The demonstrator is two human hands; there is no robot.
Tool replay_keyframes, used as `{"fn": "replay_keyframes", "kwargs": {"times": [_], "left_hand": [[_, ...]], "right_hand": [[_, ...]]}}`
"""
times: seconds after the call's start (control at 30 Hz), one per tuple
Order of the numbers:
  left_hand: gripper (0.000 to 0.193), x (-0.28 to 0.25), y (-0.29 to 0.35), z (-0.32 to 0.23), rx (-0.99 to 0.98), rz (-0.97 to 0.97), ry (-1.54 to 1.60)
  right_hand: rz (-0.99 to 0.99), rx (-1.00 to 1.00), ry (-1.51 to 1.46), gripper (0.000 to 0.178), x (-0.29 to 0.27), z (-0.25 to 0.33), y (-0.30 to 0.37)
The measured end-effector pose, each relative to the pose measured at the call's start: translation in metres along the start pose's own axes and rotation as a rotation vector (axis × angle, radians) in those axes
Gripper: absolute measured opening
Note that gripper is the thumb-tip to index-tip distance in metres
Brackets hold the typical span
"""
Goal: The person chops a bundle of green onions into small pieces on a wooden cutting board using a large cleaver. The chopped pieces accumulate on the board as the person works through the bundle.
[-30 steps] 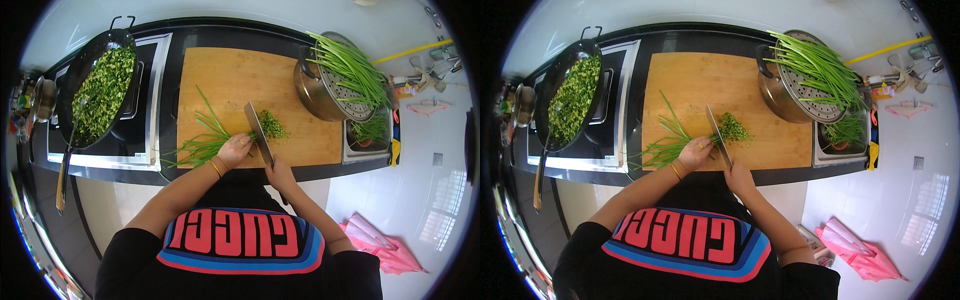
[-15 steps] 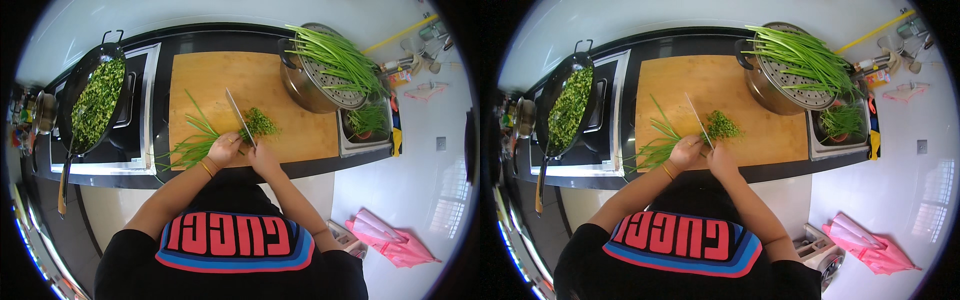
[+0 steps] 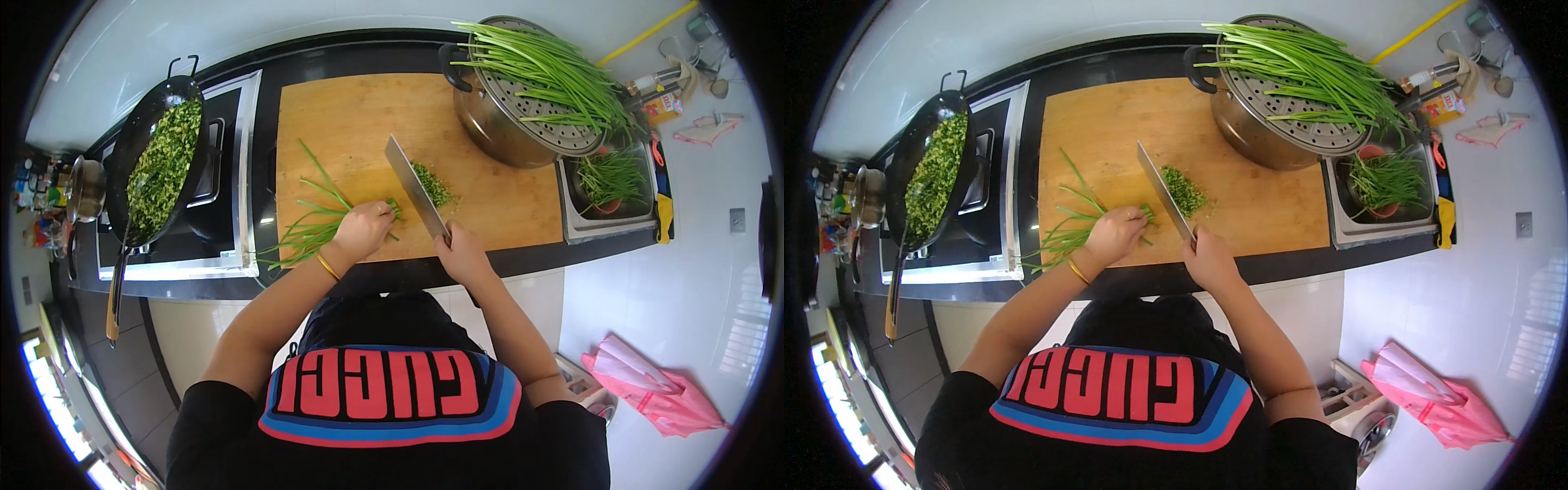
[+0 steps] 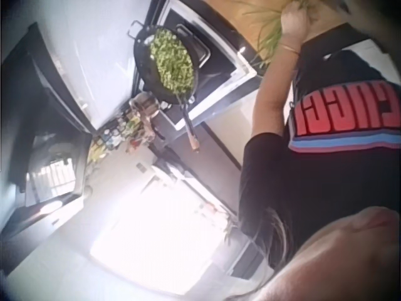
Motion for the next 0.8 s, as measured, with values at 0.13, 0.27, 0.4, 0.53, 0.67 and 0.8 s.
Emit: {"fn": "replay_keyframes", "kwargs": {"times": [0.13,0.27,0.4,0.53,0.67,0.8], "left_hand": [[0.022,-0.018,0.007,-0.012,0.192,-0.117,-0.063],[0.023,-0.013,0.015,-0.004,0.235,-0.226,-0.030],[0.022,-0.007,0.014,0.003,0.115,-0.225,0.034],[0.022,-0.009,0.011,0.002,0.153,-0.203,0.011],[0.019,-0.010,0.014,0.000,0.196,-0.212,-0.057],[0.015,-0.006,0.016,0.000,0.206,-0.324,-0.079]], "right_hand": [[0.020,-0.022,0.028,0.020,0.004,0.001,0.006],[0.014,-0.014,0.010,0.021,0.006,0.006,0.014],[0.003,-0.025,-0.011,0.021,0.008,0.007,0.017],[0.005,-0.020,0.021,0.021,0.009,0.009,0.021],[0.013,-0.016,0.047,0.021,0.011,0.013,0.027],[0.031,0.016,0.080,0.021,0.013,0.014,0.029]]}}
Point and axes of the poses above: each hand's wrist, its own y-axis away from the middle knuckle, its own x-axis out of the palm, z = x × y, the point moved 7 cm from there along -y, towards the middle knuckle
